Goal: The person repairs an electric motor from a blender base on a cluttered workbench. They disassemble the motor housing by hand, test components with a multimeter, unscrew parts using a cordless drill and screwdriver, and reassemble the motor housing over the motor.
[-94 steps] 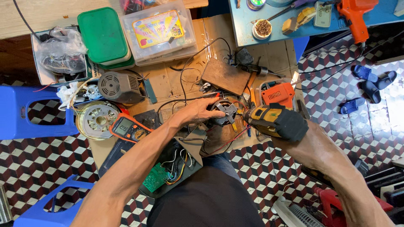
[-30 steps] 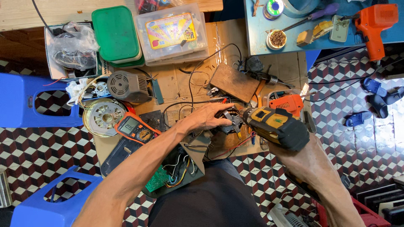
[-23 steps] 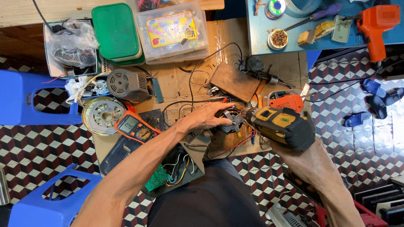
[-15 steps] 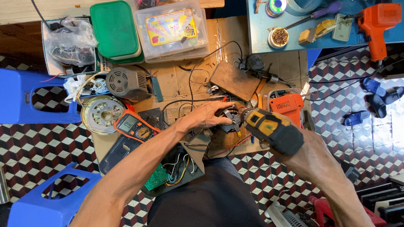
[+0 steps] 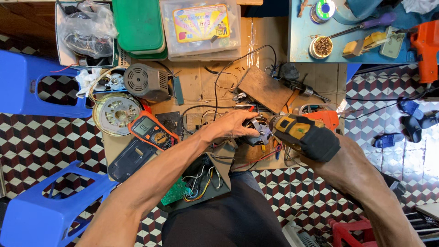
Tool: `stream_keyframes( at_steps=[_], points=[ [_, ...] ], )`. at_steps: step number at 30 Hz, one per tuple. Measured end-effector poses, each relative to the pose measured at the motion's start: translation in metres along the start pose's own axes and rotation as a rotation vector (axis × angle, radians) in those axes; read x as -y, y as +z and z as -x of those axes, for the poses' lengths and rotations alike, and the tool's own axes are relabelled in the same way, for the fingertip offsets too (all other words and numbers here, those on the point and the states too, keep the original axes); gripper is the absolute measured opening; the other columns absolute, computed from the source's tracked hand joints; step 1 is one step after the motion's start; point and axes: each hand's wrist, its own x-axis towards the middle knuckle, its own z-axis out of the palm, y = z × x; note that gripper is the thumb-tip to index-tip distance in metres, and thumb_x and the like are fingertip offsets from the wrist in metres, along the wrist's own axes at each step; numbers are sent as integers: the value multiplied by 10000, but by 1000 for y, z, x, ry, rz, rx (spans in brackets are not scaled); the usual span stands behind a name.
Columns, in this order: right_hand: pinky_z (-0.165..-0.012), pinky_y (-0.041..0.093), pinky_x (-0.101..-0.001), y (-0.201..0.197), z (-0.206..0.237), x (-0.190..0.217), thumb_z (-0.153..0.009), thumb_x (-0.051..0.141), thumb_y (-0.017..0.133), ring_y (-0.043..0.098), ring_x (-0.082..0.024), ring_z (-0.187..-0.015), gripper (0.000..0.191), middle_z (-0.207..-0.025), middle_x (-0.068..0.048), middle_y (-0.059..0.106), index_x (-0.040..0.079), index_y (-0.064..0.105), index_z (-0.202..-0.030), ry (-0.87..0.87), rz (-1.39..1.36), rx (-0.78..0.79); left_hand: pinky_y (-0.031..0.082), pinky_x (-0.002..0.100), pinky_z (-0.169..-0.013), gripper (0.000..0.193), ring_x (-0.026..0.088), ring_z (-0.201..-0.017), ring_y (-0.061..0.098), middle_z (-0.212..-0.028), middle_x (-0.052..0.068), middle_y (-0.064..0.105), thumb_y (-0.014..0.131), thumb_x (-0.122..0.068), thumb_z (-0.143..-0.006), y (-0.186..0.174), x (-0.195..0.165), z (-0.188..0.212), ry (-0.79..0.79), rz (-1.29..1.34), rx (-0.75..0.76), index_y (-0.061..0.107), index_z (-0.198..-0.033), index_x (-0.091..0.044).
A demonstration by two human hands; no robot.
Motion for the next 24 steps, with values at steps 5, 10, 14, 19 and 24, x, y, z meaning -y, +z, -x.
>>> stream_keyframes(
  at_steps=[5, 10, 14, 19, 24],
  points=[
    [-679, 593, -489, -7, 2, 8, -812, 342, 800, 754, -311, -729, 370, -786, -150, 730, 126, 697, -1095, 50, 6, 23, 525, 470, -870, 585, 369, -1061, 676, -1108, 181, 721, 776, -485, -826, -4, -5, 1, 50, 0, -9, 645, -1203, -57],
    [-659, 607, -484, -12, 1, 13, -860, 336, 762, 767, -303, -686, 330, -755, -152, 714, 111, 689, -1091, 40, 83, 54, 535, 465, -866, 570, 351, -1037, 699, -1079, 170, 735, 773, -484, -806, 5, 13, -2, -4, 19, 22, 662, -1187, -76],
    [-628, 615, -451, -11, -3, 9, -829, 336, 780, 743, -288, -683, 369, -718, -142, 720, 94, 674, -1086, -37, 128, 24, 496, 494, -966, 816, 408, -1145, 616, -1247, 275, 633, 866, -515, -773, 22, 37, -14, 142, -119, -64, 576, -1328, 10],
    [-590, 615, -443, -6, -8, 2, -860, 310, 760, 753, -298, -644, 327, -724, -156, 689, 19, 711, -1001, -17, 177, 18, 476, 455, -993, 1059, 380, -1209, 589, -1311, 258, 612, 925, -529, -628, 22, 50, -7, 95, -85, -2, 497, -1435, 6],
    [-576, 588, -462, -6, -5, 6, -854, 275, 728, 718, -299, -618, 315, -703, -160, 676, 18, 678, -1031, -21, 133, -11, 537, 419, -1002, 929, 311, -1172, 669, -1241, 171, 714, 861, -481, -647, 11, 36, 24, -64, 15, -28, 581, -1465, -142]
  ],
)
